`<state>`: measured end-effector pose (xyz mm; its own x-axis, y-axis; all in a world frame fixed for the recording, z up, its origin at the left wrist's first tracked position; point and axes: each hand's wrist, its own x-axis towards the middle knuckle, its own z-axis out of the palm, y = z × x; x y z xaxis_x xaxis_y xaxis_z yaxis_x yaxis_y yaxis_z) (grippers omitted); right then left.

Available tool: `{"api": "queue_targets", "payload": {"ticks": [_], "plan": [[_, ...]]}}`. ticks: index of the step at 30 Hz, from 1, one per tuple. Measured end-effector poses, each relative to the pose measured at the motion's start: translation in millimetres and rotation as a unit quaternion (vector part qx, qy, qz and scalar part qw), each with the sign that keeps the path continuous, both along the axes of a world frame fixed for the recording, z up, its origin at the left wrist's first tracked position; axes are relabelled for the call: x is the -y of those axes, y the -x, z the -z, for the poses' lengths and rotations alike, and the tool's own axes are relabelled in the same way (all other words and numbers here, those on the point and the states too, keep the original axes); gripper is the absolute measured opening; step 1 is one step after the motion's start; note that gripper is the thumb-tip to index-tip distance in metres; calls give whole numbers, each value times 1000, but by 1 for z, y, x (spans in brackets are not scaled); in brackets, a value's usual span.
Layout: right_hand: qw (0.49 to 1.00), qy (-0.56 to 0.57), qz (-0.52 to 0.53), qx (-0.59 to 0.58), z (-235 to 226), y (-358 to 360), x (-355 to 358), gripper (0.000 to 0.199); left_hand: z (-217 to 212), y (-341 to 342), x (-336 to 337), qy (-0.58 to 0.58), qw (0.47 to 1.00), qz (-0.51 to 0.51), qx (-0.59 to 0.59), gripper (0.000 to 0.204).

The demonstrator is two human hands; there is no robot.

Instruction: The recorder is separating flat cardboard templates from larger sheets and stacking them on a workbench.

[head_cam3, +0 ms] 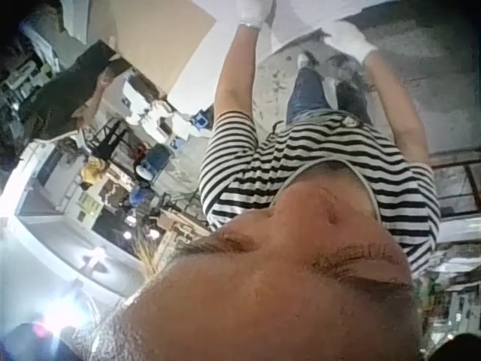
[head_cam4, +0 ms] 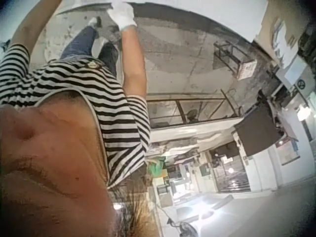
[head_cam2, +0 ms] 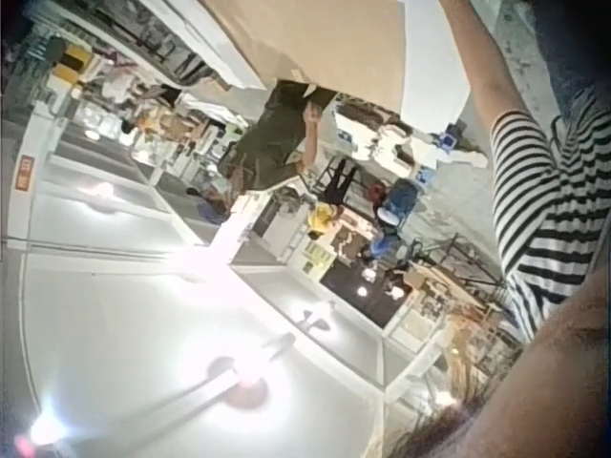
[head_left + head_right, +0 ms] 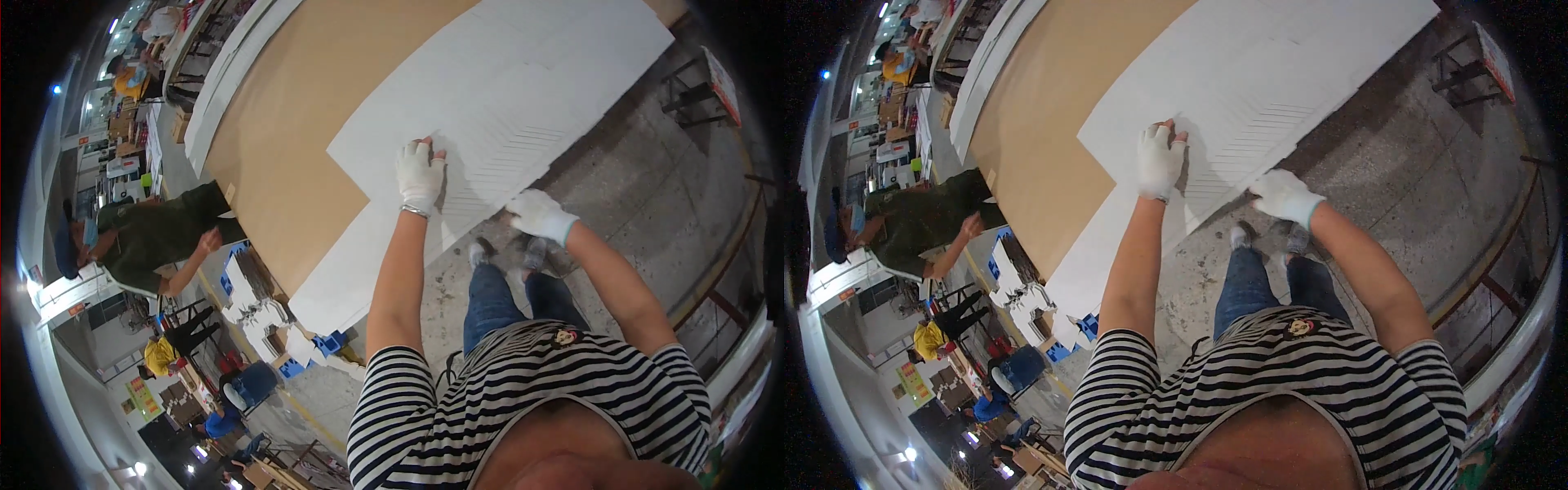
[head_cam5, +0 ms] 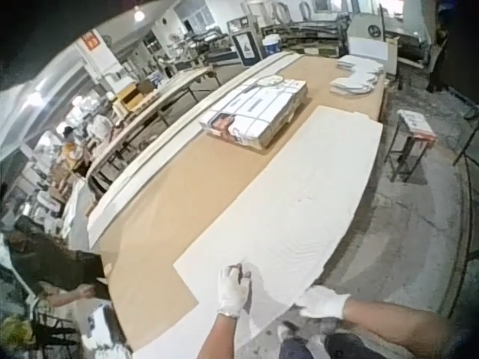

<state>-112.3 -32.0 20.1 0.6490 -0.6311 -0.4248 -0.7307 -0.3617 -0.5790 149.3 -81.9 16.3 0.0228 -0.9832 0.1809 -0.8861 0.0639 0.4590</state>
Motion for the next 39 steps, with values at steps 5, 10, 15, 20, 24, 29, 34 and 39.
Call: {"api": "queue_targets", "payload": {"ticks": [5,10,15,20,24,29,34,39], "plan": [[996,33,9,87,2,-6,-14,38,-7,-21,-16,-61,998,-10,-20,35],[998,14,-19,-64,4,-19,-21,25,-4,-44,-24,-32,999,-32,-27,34],[999,-1,29,-28,9,-46,-31,29,0,-58,-36,-71,993,-26,-90,39],[998,10,21,-61,9,-56,-39,28,2,-65,-36,-58,995,-24,-79,40],[999,13,19,-32,14,-63,-42,27,2,-71,-40,-96,993,-27,-63,40],[996,23,-52,-75,17,-66,-43,26,5,-78,-45,-86,994,-34,-55,39],[1000,0,-5,-28,9,-79,-46,27,7,-87,-57,-86,993,-47,-62,40],[992,-8,-108,-64,3,-87,-45,27,7,-103,-62,-133,987,-37,-78,42]]}}
